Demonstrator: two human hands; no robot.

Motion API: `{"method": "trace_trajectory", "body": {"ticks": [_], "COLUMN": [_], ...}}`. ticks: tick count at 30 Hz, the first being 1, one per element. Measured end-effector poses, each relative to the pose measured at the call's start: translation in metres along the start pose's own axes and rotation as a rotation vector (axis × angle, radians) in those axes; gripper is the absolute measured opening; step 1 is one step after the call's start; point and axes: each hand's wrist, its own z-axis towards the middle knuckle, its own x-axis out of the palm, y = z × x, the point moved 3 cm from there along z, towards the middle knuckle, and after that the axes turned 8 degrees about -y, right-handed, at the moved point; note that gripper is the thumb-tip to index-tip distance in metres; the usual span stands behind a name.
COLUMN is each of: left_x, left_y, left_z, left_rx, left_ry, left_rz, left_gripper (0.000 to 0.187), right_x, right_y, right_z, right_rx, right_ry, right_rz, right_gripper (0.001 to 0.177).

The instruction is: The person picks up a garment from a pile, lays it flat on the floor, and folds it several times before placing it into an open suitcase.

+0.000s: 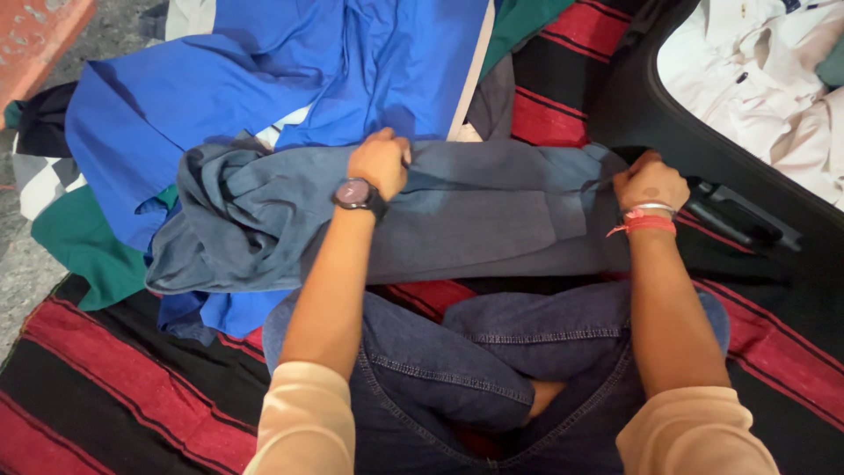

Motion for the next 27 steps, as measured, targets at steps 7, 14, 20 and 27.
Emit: {"method": "trace_trajectory", "body": {"ticks": [7, 14, 20, 27], "left_x": [-0.009, 0.002, 0.017, 0.024], "left_y": [-0.009, -0.033, -0.038, -0.028], "left_z": [-0.015, -0.015, -0.021, -0.025], "left_rx": [0.102, 0.113, -0.022, -0.242], "left_ry": [0.435, 0.179, 0.323, 0.377], "left_rz": [-0.130, -0.114, 0.012, 0.216], "left_gripper": [0.028, 0.038, 0.078, 0.104], "right_x": [-0.024, 0.024, 0.040, 0.002], "right_y": [0.034, 0.073, 0.066, 0.075], "right_z": [-0.014, -0.012, -0.002, -0.008], "right_rx": [-0.213, -0.636, -0.394, -0.218], "right_ry": [-0.022, 0.005, 0.171, -0.132], "right_rz": [0.086, 0.332, 0.023, 0.105], "right_gripper": [0.028, 0.068, 0.049, 0.029]}}
